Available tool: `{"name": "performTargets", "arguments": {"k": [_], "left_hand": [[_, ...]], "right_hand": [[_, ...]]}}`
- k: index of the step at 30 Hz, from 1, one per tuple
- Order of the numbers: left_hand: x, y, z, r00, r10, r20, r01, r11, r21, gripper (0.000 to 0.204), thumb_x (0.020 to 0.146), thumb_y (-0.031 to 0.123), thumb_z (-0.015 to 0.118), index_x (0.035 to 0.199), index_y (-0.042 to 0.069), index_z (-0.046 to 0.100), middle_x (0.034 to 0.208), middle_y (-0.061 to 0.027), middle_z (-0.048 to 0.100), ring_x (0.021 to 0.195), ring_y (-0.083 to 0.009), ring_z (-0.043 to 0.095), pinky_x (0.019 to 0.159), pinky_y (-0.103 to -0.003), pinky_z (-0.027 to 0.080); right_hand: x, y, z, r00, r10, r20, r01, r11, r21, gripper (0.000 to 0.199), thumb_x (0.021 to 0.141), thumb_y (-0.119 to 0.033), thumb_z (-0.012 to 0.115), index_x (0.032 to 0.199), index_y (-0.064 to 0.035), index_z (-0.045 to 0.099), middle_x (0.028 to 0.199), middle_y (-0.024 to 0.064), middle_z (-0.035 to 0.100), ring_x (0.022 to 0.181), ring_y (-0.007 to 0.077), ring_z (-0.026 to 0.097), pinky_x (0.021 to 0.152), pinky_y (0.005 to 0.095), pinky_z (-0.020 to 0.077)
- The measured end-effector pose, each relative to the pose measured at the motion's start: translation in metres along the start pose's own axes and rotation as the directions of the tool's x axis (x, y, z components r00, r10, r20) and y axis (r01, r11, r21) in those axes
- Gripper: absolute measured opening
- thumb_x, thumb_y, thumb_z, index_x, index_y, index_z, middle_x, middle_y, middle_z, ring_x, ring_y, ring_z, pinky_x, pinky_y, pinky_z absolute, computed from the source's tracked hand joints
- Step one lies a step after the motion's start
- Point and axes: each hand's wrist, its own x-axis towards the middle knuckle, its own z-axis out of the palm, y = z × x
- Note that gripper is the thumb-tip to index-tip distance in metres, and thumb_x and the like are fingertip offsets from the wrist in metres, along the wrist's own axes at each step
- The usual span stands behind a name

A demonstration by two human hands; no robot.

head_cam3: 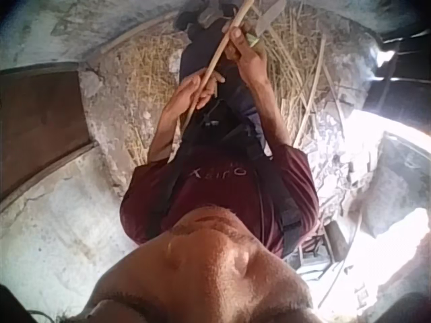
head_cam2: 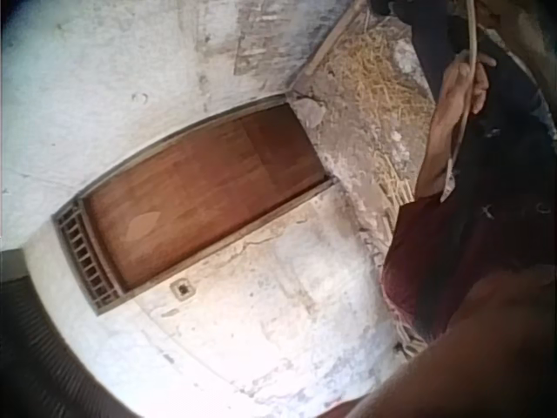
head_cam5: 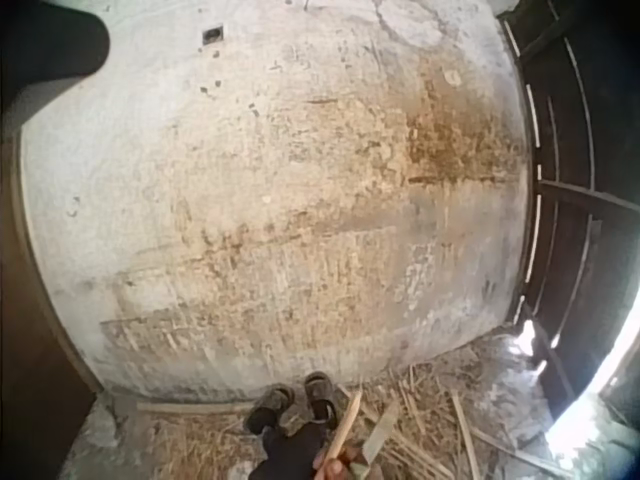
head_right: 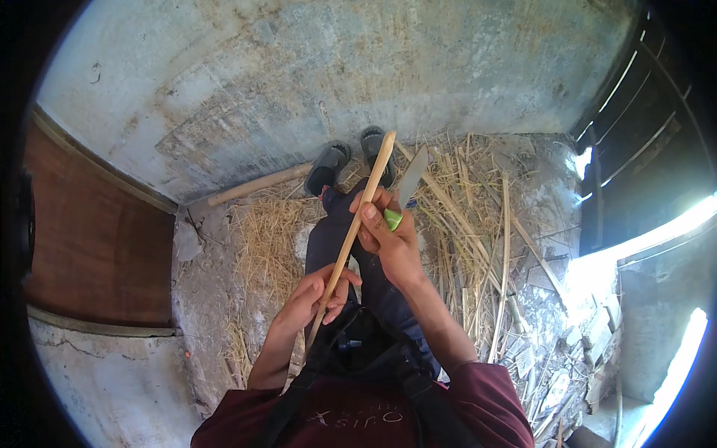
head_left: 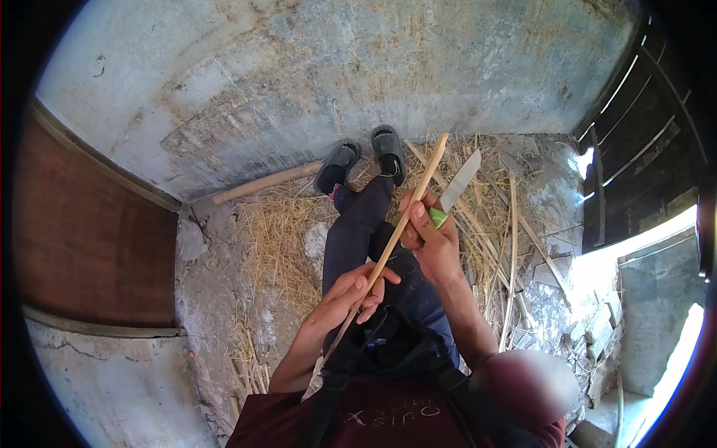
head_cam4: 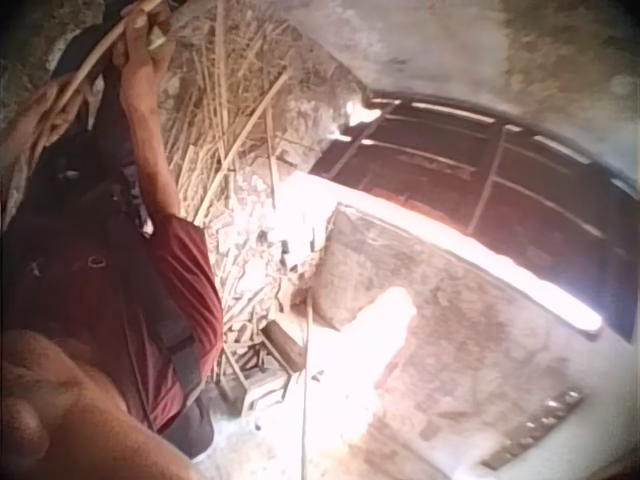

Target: The person uses a small knife to shave off thin layers from a long, thin wooden stick, rotating the stick between their hands to work on different sides.

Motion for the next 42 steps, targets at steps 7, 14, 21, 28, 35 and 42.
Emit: {"name": "performTargets", "arguments": {"k": [7,14,21,28,35,42], "left_hand": [[-0.002,-0.007,-0.008,0.988,-0.067,-0.136,0.077,0.995,0.068,0.046,0.116,0.045,0.037,0.105,0.004,0.054,0.071,0.0077,0.034,0.055,-0.0021,0.025,0.048,-0.021,0.022],[0.009,0.000,-0.007,0.957,-0.051,-0.286,0.106,0.978,0.180,0.041,0.117,0.041,0.038,0.101,0.006,0.053,0.069,0.0091,0.031,0.055,-0.0013,0.023,0.047,-0.021,0.020],[0.011,-0.003,-0.012,0.951,-0.125,-0.284,0.163,0.980,0.112,0.047,0.116,0.047,0.037,0.103,0.005,0.054,0.070,0.0082,0.030,0.054,-0.0018,0.023,0.046,-0.022,0.021],[0.013,0.004,-0.007,0.958,-0.129,-0.257,0.141,0.990,0.027,0.050,0.116,0.047,0.036,0.110,0.002,0.057,0.070,0.0080,0.030,0.054,-0.0023,0.023,0.047,-0.023,0.020],[0.011,0.005,-0.001,0.966,-0.028,-0.258,0.079,0.979,0.190,0.051,0.116,0.045,0.033,0.114,0.001,0.059,0.072,0.0057,0.034,0.055,-0.0048,0.027,0.048,-0.024,0.026],[0.005,-0.004,-0.002,0.954,0.021,-0.300,0.076,0.948,0.308,0.047,0.117,0.039,0.037,0.110,-0.002,0.059,0.069,0.0037,0.042,0.056,-0.0049,0.036,0.049,-0.025,0.031]], "right_hand": [[0.002,-0.009,0.004,0.996,-0.089,-0.030,0.083,0.981,-0.176,0.032,0.108,-0.021,0.061,0.133,-0.0041,0.052,0.078,-0.0022,0.051,0.060,0.0027,0.039,0.053,0.0197,0.0276],[-0.014,0.010,-0.038,1.000,-0.027,0.000,0.026,0.976,-0.218,0.048,0.106,-0.030,0.062,0.135,-0.0175,0.027,0.106,0.0102,0.054,0.065,0.0050,0.040,0.057,0.0210,0.0310],[-0.030,0.008,-0.038,0.999,0.042,0.013,-0.038,0.964,-0.262,0.035,0.111,-0.032,0.056,0.129,-0.0122,0.032,0.104,0.0084,0.052,0.071,0.0082,0.042,0.061,0.0238,0.0355],[-0.033,0.002,-0.016,0.929,-0.247,0.276,0.367,0.525,-0.768,0.020,0.098,-0.011,0.076,0.108,-0.0037,0.061,0.093,0.0104,0.066,0.077,0.0232,0.067,0.064,0.0336,0.0500],[-0.034,0.011,-0.017,0.881,-0.266,0.391,0.471,0.406,-0.783,0.023,0.089,-0.008,0.083,0.104,-0.0040,0.065,0.085,0.0106,0.068,0.065,0.0293,0.068,0.052,0.0377,0.0496],[-0.029,0.009,-0.007,0.826,-0.321,0.464,0.554,0.305,-0.775,0.020,0.087,-0.010,0.085,0.097,-0.0048,0.068,0.075,0.0066,0.063,0.056,0.0235,0.063,0.046,0.0377,0.0443]]}}
